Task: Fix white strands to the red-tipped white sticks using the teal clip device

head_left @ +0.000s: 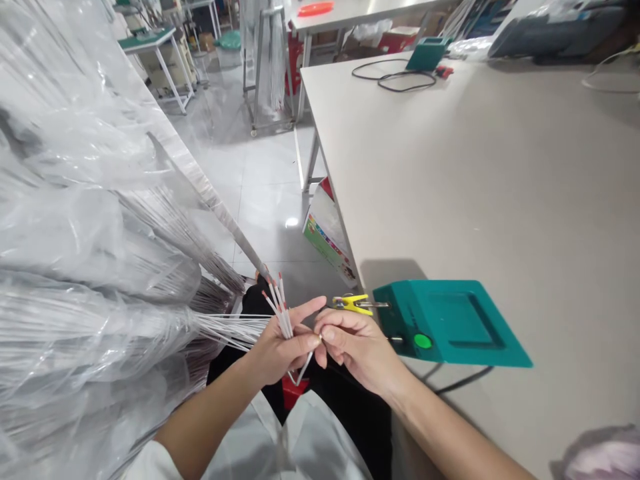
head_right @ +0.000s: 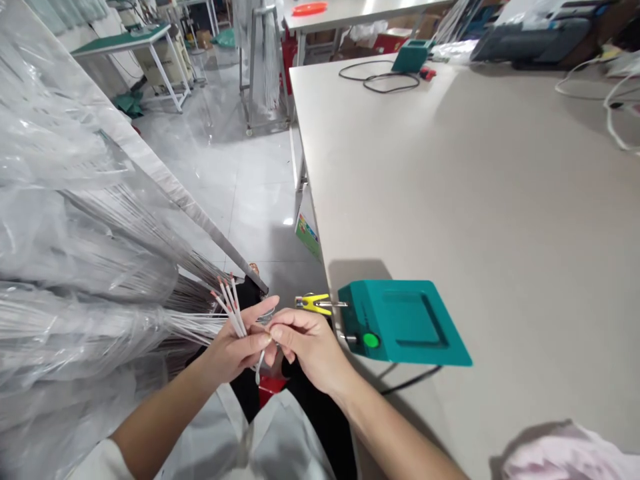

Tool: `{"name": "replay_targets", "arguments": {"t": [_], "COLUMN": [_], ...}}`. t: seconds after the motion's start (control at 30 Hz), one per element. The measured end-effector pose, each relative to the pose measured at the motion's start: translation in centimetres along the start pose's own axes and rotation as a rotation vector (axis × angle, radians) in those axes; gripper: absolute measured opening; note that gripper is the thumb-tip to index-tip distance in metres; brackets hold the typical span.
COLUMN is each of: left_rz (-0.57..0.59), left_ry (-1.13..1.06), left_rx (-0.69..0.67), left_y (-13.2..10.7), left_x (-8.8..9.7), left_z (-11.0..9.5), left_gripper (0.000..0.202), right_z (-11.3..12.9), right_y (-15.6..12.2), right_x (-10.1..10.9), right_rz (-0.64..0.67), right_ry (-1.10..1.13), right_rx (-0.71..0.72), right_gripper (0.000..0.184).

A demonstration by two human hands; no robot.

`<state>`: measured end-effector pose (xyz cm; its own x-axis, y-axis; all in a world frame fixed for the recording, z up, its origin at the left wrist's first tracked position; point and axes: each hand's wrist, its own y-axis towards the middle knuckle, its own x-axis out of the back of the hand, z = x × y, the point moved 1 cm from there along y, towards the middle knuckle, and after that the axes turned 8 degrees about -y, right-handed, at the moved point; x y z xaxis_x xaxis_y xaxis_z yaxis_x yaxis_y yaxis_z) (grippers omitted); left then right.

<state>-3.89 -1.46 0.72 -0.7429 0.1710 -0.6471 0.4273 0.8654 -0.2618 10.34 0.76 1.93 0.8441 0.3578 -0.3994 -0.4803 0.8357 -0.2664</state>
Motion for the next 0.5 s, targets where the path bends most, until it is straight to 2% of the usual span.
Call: {"name": "replay_targets", "arguments": {"t": [0.1, 0.17, 0.37, 0.5], "left_rz": [0.022, -0.012, -0.232, -0.439], "left_ry": [0.02, 0.031, 0.197, 0.313], "left_rx": [-0.006, -0.018, 0.011, -0.074], "left_y": [0.0, 0.1, 0.7, 1.1], "left_x": [-0.1, -0.2, 0.5, 1.3], "left_z": [0.0, -0.2, -0.2, 0.2], "left_gripper": [0.064, 0.064, 0.057, 0.044], "right_z": [-0.2, -0.4, 0.0, 0.1], "right_y": [-0.2, -0.3, -0.9, -0.9], "right_x": [-0.1, 0.0, 1.3, 1.4], "right_rz": [-0.025, -0.072, -0.321, -0.364], "right_ry": [0.056, -0.004, -0.338, -0.531], "right_rx": [-0.015, 0.034, 0.333, 0.425], "right_gripper": [0.02, 0.018, 0.025, 0.022]}}
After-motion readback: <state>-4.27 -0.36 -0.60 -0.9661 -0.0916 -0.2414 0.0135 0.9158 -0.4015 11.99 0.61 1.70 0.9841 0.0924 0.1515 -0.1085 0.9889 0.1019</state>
